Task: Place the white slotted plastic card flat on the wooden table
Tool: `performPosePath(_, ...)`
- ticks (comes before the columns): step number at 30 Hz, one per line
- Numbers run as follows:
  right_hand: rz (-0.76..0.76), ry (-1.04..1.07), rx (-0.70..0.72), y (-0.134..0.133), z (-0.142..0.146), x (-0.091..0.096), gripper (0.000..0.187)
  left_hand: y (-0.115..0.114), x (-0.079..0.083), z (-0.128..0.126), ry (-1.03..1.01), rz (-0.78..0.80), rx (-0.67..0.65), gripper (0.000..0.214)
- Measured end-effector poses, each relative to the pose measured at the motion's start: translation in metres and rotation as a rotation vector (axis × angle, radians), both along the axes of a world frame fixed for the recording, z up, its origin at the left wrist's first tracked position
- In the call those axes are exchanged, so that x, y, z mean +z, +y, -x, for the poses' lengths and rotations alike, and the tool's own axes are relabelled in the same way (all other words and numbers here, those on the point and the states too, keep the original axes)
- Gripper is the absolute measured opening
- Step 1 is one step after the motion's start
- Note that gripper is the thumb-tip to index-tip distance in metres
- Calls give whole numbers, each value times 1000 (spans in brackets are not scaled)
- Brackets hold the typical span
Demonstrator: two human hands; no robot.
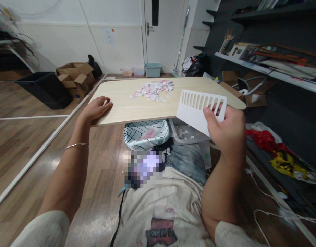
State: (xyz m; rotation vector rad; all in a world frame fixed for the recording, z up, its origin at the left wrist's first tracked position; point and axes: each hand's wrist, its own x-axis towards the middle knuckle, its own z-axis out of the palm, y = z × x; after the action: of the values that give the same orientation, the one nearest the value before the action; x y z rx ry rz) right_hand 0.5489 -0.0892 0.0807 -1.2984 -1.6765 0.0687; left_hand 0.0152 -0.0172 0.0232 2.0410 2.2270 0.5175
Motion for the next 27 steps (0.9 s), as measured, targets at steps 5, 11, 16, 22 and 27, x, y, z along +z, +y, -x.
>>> performPosePath(5, -27, 13, 24, 4, 7, -3, 29, 0, 1, 2, -5, 13, -5, 74)
performPosePath(11, -37, 35, 26, -3, 12, 4, 33, 0, 2, 1, -23, 18, 8, 71)
performPosePath(16, 0, 48, 20, -2, 18, 7, 39, -4, 5, -5, -37, 11, 11, 66)
performPosePath(22, 46, 72, 51, 12, 20, -2, 36, -8, 8, -11, -23, 17, 4, 62)
performPosePath(27, 35, 109, 74, 19, 21, -8, 27, -3, 3, -7, -53, -8, 10, 64)
